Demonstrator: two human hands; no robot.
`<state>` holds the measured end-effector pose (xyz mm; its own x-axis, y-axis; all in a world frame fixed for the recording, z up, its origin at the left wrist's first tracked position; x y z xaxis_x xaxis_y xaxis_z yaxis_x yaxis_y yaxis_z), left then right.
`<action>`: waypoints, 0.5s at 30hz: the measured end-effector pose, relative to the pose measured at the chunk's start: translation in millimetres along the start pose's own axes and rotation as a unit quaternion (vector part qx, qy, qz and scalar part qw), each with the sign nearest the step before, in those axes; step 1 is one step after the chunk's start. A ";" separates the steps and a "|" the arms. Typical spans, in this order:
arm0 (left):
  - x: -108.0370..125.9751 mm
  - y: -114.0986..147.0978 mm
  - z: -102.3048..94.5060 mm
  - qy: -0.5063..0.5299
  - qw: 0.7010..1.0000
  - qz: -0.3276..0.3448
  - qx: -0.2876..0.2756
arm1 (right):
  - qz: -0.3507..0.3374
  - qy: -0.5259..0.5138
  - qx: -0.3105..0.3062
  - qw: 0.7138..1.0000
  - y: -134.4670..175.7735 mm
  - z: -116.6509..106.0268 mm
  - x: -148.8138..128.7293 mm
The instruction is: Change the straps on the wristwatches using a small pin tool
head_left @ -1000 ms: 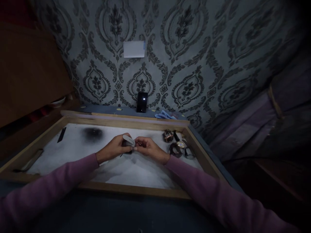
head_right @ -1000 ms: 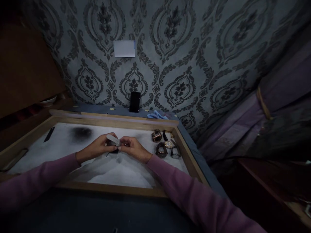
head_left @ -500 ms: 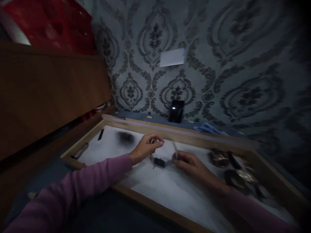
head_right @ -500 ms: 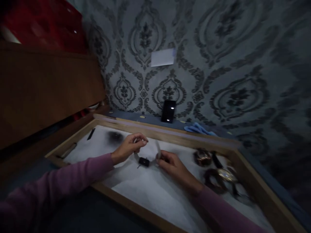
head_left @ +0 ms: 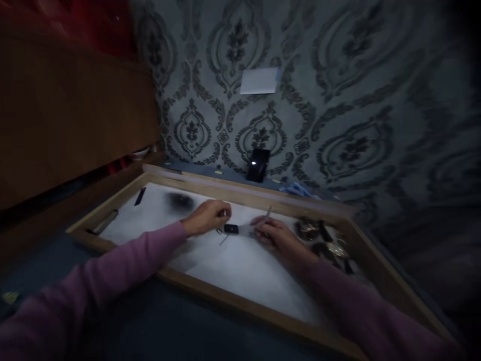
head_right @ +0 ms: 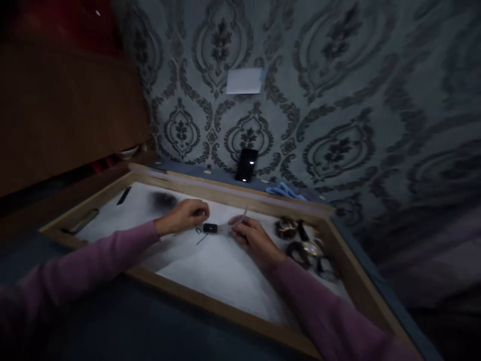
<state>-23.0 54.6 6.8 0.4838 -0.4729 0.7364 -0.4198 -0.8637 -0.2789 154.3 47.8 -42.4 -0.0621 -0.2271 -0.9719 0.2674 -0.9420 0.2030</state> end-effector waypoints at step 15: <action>6.2 3.1 5.6 0.121 0.979 -0.077 -0.147 | 0.011 -0.041 0.023 0.999 -10.4 -19.2 7.3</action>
<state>-17.0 48.0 7.1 0.3770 -0.2546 0.8905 -0.5759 -0.8175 0.0101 169.5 60.6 -53.9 -0.1364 -0.2664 -0.9542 0.2258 -0.9462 0.2319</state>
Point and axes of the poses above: each hand's wrist, its own y-axis away from the middle knuckle, its own z-axis out of the palm, x = y × z, the point moved 6 cm from there along -y, towards the middle knuckle
